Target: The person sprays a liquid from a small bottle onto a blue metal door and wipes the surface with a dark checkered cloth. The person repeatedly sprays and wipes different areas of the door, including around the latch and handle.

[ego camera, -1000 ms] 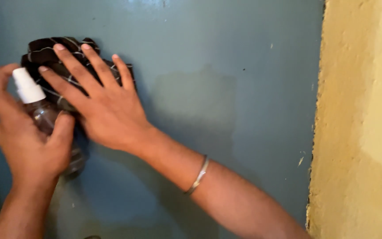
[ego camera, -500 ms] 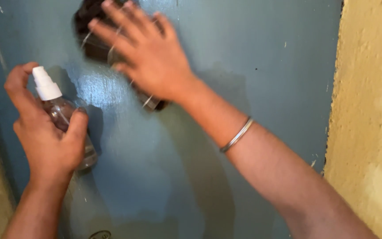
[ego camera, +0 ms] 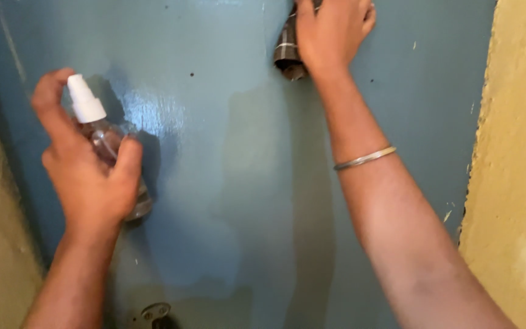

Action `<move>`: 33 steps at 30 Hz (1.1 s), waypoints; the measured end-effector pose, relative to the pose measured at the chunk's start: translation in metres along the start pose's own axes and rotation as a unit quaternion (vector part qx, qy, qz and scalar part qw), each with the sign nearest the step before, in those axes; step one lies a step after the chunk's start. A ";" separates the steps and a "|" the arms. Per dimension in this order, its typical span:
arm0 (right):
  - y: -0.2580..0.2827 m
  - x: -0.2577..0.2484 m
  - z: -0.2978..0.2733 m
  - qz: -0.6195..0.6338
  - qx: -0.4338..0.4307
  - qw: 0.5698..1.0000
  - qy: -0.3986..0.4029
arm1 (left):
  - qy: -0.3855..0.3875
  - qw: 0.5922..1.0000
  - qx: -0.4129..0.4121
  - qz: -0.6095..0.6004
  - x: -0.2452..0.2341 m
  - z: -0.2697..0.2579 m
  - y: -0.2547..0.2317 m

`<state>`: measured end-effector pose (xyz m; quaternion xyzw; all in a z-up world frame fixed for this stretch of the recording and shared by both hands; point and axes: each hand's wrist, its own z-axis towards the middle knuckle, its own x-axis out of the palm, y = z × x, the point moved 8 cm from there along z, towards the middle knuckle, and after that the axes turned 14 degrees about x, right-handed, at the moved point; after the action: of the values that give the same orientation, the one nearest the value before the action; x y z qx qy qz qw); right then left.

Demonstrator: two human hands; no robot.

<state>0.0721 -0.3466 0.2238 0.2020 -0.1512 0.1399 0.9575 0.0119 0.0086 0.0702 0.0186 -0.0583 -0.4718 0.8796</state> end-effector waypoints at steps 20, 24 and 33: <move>0.116 -0.085 -0.211 0.092 -0.447 0.828 0.325 | 0.011 0.999 0.028 -0.014 0.001 -0.008 0.005; 0.092 -0.080 -0.177 0.054 -0.467 0.814 0.341 | 0.005 1.000 0.009 -0.010 0.002 -0.005 0.007; -0.026 -0.077 -0.043 0.039 -0.244 0.941 0.229 | 0.019 1.000 0.006 0.006 0.002 -0.007 0.006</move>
<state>0.0202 -0.3671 0.1509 -0.0815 0.0351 0.1786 0.9799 0.0187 0.0105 0.0643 0.0320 -0.0447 -0.4661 0.8830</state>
